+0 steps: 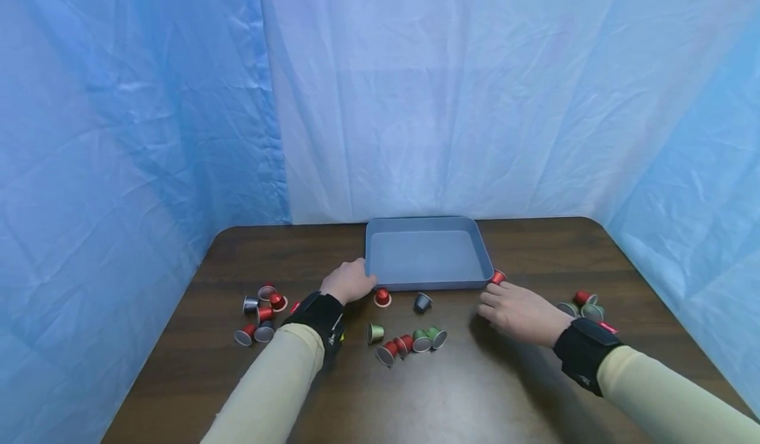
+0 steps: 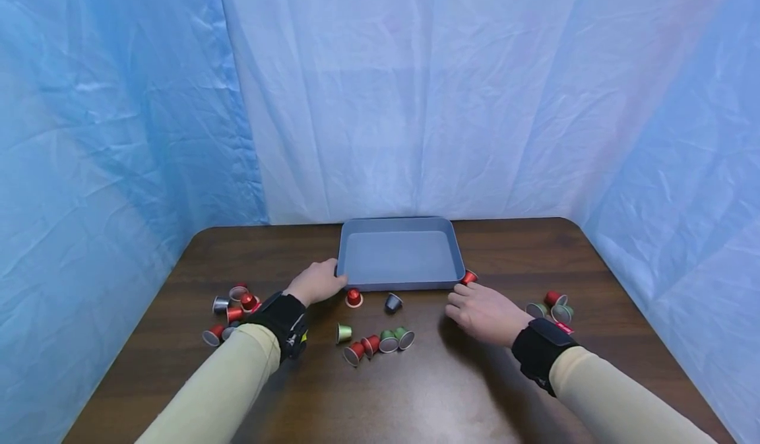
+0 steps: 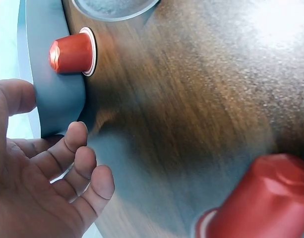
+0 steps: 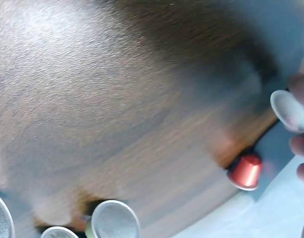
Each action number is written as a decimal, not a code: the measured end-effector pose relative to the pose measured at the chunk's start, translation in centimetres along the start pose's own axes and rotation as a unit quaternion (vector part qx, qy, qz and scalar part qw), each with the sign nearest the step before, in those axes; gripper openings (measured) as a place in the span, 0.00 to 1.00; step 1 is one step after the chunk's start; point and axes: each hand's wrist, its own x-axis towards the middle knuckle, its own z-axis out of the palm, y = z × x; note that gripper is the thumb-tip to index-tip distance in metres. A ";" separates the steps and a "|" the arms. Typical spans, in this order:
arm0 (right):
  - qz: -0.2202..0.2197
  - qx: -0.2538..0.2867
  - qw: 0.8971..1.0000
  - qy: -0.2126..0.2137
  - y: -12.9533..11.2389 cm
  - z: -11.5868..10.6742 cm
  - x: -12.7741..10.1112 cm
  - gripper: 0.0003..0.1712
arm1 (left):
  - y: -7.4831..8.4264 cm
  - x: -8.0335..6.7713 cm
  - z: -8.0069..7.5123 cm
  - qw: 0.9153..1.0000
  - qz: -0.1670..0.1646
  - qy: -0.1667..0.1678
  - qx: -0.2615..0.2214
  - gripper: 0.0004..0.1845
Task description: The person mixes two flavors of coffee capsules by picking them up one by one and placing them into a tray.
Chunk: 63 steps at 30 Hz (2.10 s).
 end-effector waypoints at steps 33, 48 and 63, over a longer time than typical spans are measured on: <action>0.063 0.110 0.985 0.114 0.7 -6.5 3.7 0.17 | -2.1 -3.3 0.5 0.998 0.030 -0.045 -0.036 0.36; 0.076 0.098 0.985 0.120 1.5 -9.2 5.6 0.13 | -2.7 -5.0 1.0 0.997 0.050 -0.047 -0.021 0.36; 0.071 0.117 0.986 0.093 1.6 -10.7 8.9 0.12 | -2.8 -5.3 1.4 0.998 0.056 -0.034 -0.011 0.37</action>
